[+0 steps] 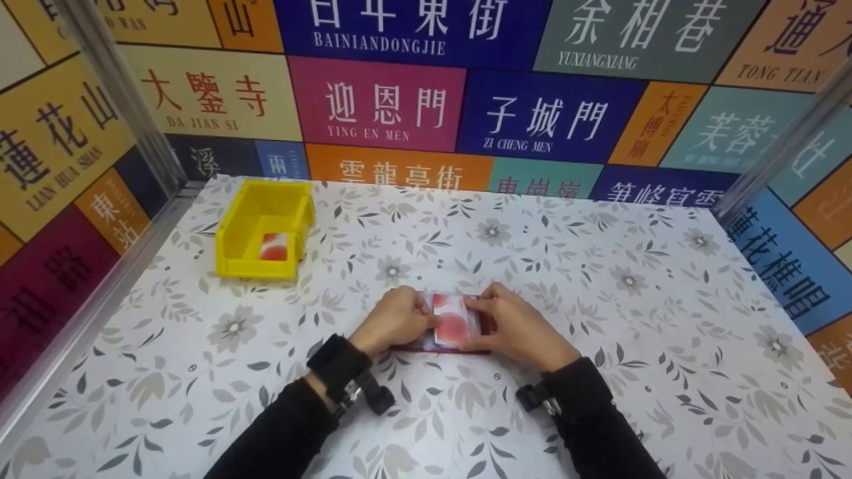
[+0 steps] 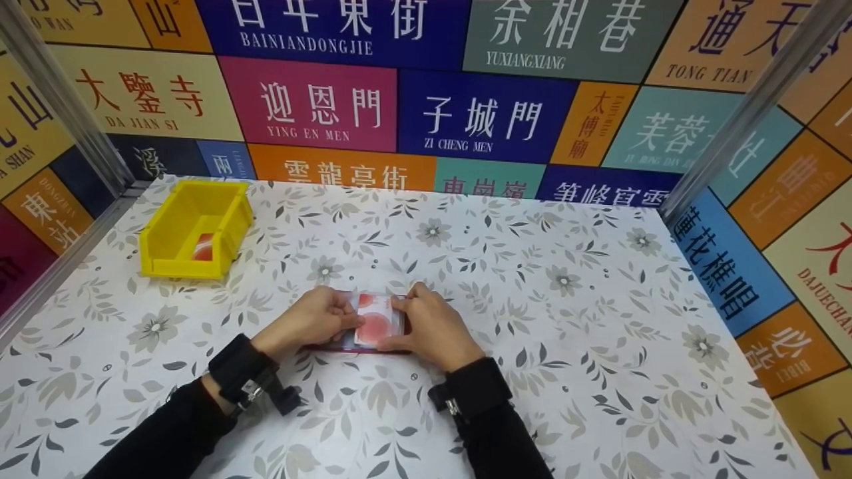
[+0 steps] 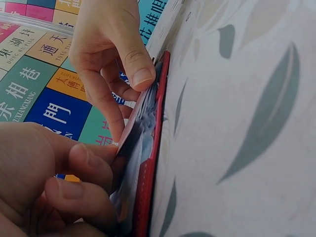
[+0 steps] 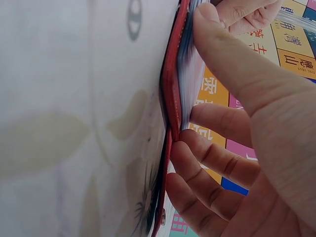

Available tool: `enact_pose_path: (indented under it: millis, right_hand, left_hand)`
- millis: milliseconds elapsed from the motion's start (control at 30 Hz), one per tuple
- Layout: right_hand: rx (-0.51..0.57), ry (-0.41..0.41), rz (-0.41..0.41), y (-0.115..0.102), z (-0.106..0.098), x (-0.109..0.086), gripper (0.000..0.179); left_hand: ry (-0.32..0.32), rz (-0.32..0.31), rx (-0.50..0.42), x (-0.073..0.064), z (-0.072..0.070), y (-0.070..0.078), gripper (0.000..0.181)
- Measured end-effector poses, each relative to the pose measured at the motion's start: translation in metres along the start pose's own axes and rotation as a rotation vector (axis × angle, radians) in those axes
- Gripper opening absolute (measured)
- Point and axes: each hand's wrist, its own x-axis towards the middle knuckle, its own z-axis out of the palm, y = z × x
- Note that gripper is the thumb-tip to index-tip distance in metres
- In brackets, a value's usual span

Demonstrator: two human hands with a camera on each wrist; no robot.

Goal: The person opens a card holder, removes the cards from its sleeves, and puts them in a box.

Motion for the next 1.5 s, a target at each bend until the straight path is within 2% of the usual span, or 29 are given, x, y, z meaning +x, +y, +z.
enact_pose_path:
  millis: [100,367,1100,1300,1500]
  right_hand:
    - [0.003,0.002,-0.006,0.0002,0.0,-0.0004,0.08]
    - [0.007,0.0,0.01,-0.001,-0.0005,-0.002,0.083]
    - [0.002,-0.006,0.003,0.0009,0.0003,-0.0006,0.083]
    - [0.004,0.0,-0.018,0.0016,-0.0004,-0.0014,0.082]
    - [-0.001,0.0,-0.031,0.0016,-0.0008,-0.001,0.081]
  left_hand:
    - [0.003,0.002,0.002,0.0007,0.0001,-0.0009,0.021]
    - [0.009,0.063,0.05,0.0013,-0.0015,-0.0023,0.024]
    - [0.002,0.037,0.026,0.0008,-0.0004,-0.0031,0.019]
    - [0.0,0.058,0.035,0.0001,-0.0011,-0.0035,0.024]
    - [-0.002,0.072,-0.003,0.0008,-0.001,-0.0043,0.028]
